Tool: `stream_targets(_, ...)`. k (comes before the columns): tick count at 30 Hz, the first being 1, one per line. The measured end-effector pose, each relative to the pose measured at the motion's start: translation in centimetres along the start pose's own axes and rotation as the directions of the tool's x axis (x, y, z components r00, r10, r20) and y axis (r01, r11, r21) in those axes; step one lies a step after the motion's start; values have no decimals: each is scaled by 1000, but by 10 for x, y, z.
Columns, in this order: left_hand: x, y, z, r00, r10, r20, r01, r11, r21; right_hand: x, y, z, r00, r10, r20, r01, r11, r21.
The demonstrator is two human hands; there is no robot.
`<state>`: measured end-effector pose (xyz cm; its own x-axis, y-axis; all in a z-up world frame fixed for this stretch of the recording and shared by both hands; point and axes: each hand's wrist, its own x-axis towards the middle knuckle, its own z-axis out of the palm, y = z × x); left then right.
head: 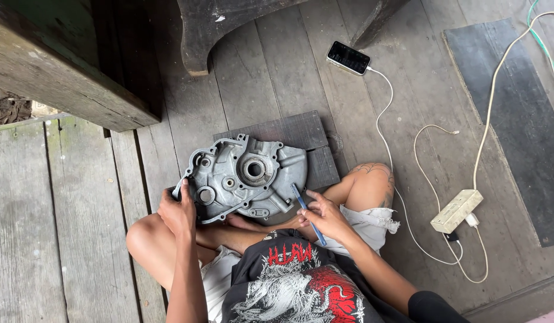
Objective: The person sits cross-legged on a wooden floor and cleans a large, grey mechanical housing using a blue brush. They scrub the interior surfaces and crevices of the part, which rests on a small wooden block between their legs.
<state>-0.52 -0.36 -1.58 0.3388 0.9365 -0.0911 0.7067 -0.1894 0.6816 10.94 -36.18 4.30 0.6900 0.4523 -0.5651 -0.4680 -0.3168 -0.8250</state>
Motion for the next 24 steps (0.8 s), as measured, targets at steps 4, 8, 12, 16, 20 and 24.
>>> stream_targets(4,0,0,0,1000,-4,5,4,1000,0,-9,3,1,1000,31,3,-31,986,161)
stream_targets(8,0,2,-1,1000,-9,17,9,1000,-5,-10,4,4,999,37,-4,-35,974,224)
stream_targets(12,-1,0,0,1000,-14,8,14,1000,-5,-10,8,6,996,90,-24,-82,964,253)
stream_targets(16,-1,2,-1,1000,-15,10,15,1000,-2,-11,30,1,986,164,-18,-154,957,246)
stream_targets(20,-1,2,-1,1000,-5,12,5,1000,-8,-12,19,5,980,198,-17,-190,960,206)
stream_targets(24,0,3,-2,1000,-4,18,4,1000,-13,-8,6,3,981,184,-65,-180,982,60)
